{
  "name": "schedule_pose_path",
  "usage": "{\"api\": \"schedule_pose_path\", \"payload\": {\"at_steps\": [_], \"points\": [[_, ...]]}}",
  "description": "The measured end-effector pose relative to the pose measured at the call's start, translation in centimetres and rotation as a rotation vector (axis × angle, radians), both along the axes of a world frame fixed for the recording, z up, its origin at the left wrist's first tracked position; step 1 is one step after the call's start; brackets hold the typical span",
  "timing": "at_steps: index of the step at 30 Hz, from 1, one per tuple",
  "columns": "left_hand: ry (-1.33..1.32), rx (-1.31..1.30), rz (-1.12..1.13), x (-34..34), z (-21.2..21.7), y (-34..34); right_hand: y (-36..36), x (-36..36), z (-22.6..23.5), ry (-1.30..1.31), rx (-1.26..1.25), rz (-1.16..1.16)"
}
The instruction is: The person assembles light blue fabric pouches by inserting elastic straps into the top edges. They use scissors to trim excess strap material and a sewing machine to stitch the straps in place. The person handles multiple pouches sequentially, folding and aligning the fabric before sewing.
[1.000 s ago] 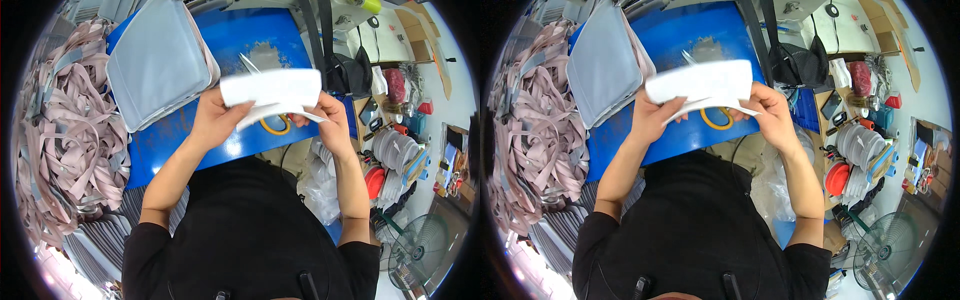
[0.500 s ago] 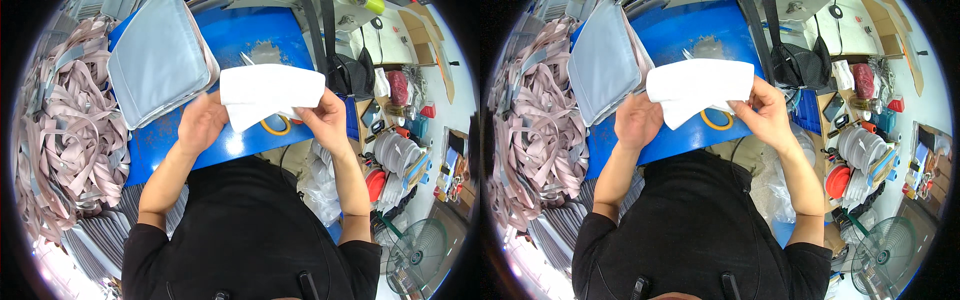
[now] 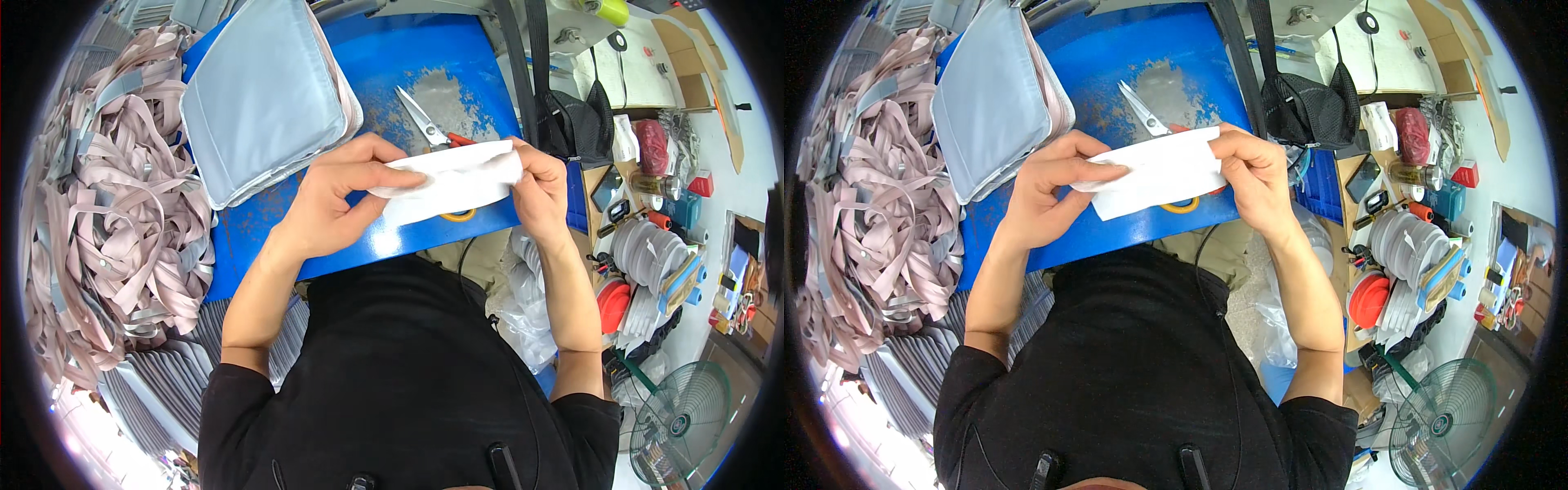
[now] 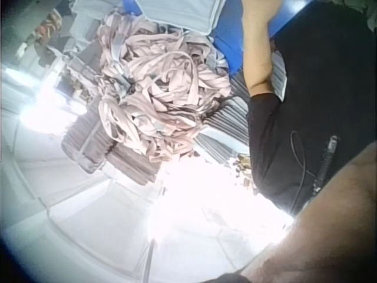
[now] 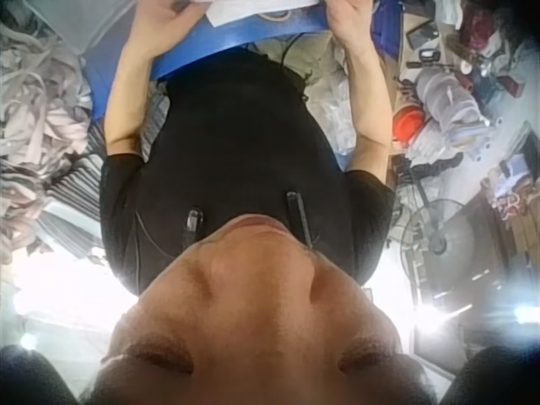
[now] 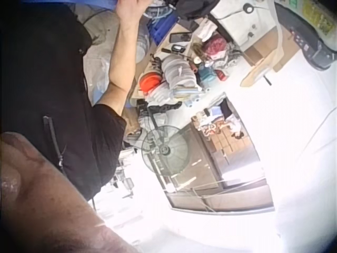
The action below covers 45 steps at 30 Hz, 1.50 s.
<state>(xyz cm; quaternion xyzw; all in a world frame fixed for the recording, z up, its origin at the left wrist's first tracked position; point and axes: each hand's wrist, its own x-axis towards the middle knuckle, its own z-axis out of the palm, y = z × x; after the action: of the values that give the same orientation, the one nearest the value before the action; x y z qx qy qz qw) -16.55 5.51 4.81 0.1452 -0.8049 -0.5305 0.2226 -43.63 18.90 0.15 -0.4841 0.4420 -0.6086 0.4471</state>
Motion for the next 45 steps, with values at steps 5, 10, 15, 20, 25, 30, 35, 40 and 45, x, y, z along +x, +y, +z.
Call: {"api": "schedule_pose_path", "payload": {"at_steps": [5,10,15,20,25,30,35,40,45], "points": [[-0.013,-0.185,0.044,0.0,3.0,0.7,-0.9,0.2,2.1,-0.061,0.047,0.096],[0.05,0.08,0.1,1.5,0.5,0.6,-0.9,1.5,1.0,0.011,0.231,0.046],[0.033,0.426,0.458,1.5,-0.4,4.2,-1.6,4.8,1.5,-0.025,0.232,-0.04],[0.057,0.684,0.583,4.9,-3.4,5.8,-1.3,6.9,0.8,0.076,0.351,0.073],[0.188,0.898,0.583,7.0,-4.4,6.4,-2.2,8.9,0.5,0.149,0.251,0.103],[0.267,0.943,0.591,6.6,-3.2,6.9,-3.3,9.4,1.7,0.04,0.358,0.205],[0.174,0.782,0.501,7.8,-3.5,5.6,-3.9,10.8,3.4,-0.198,0.393,0.195],[0.119,0.655,0.448,7.7,-2.5,4.3,-3.7,8.8,2.2,-0.042,0.438,0.389],[0.198,0.718,0.327,7.7,-2.2,3.3,-3.9,8.6,1.8,-0.135,0.334,0.378]]}}
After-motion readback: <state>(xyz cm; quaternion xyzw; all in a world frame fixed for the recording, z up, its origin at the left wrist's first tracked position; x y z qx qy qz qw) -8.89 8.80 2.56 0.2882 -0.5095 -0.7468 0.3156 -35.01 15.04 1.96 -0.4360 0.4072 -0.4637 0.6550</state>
